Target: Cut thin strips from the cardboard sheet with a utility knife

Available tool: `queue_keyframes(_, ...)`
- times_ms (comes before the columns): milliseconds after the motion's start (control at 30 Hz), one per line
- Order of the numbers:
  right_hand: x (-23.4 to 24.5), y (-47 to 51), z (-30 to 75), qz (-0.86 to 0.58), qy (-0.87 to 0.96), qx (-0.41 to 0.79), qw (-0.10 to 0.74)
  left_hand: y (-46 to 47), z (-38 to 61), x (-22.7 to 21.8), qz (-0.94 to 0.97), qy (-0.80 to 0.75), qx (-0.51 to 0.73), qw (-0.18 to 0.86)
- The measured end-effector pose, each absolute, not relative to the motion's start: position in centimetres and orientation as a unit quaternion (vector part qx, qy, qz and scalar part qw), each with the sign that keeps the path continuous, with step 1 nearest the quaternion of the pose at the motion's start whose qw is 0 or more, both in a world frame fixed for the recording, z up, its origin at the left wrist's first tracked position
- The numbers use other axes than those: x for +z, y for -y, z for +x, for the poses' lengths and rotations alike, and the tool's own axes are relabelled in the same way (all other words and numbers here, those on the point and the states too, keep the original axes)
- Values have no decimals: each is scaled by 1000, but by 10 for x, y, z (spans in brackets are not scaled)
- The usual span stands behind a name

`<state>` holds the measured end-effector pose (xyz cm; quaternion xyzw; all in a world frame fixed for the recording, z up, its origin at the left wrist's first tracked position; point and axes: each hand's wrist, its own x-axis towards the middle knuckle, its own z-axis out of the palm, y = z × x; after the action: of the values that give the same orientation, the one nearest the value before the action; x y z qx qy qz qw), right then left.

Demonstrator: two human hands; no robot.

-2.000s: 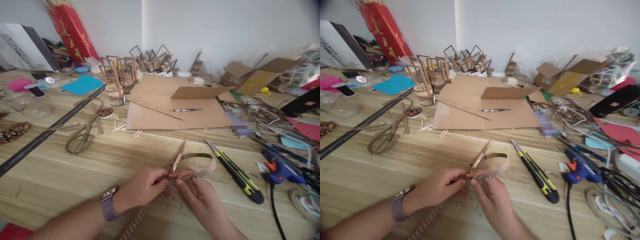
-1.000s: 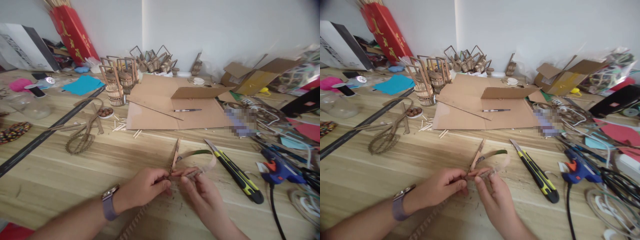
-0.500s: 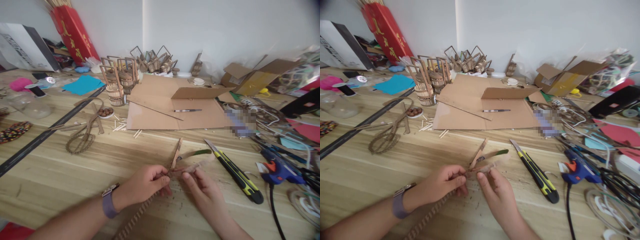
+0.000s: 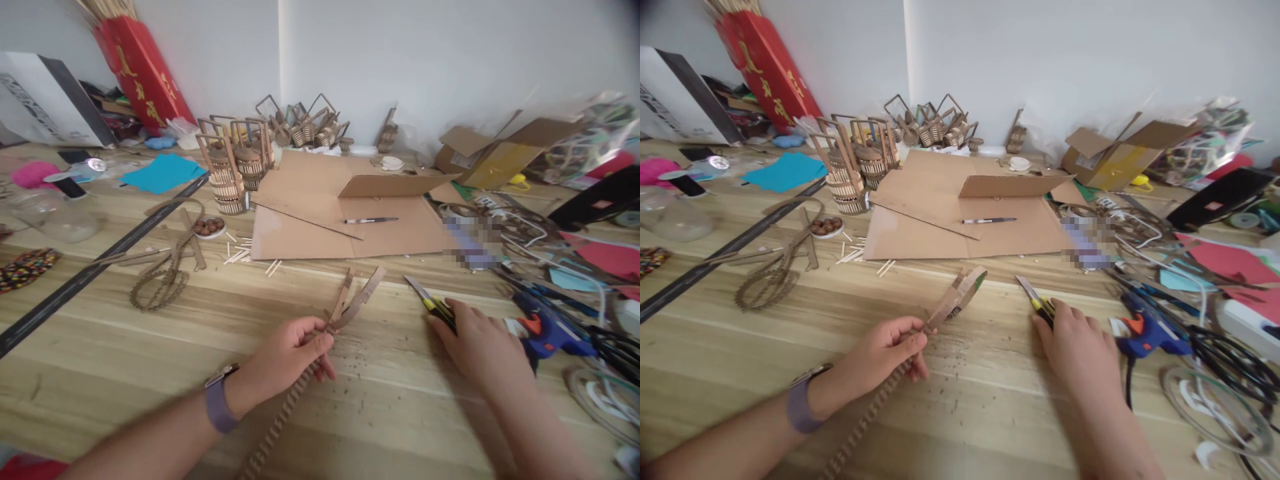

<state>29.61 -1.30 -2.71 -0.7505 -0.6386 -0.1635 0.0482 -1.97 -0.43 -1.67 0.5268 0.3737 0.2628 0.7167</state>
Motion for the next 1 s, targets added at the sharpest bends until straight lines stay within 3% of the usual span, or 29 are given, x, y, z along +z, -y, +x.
queue_keyframes(67, -31, 11, 299, -741, 655, -137, 54, 4, -20, -17, 527, -377, 261, 716)
queue_keyframes(233, -12, 14, 291, -710, 671, -36, 209, 2, -19, -19, 520, -375, 279, 715)
queue_keyframes(367, 14, 29, 267, -631, 726, 71, 263, 2, -18, -20, 511, -370, 290, 720)
queue_keyframes(533, 26, 41, 226, -552, 801, 140, 184, 2, -18, -20, 512, -376, 296, 714)
queue_keyframes(667, 18, 40, 211, -519, 839, 112, 120, 1, -19, -18, 528, -383, 291, 700)
queue_keyframes(1000, 4, 38, 206, -479, 870, 52, 105, 2, -19, -17, 547, -380, 282, 691)
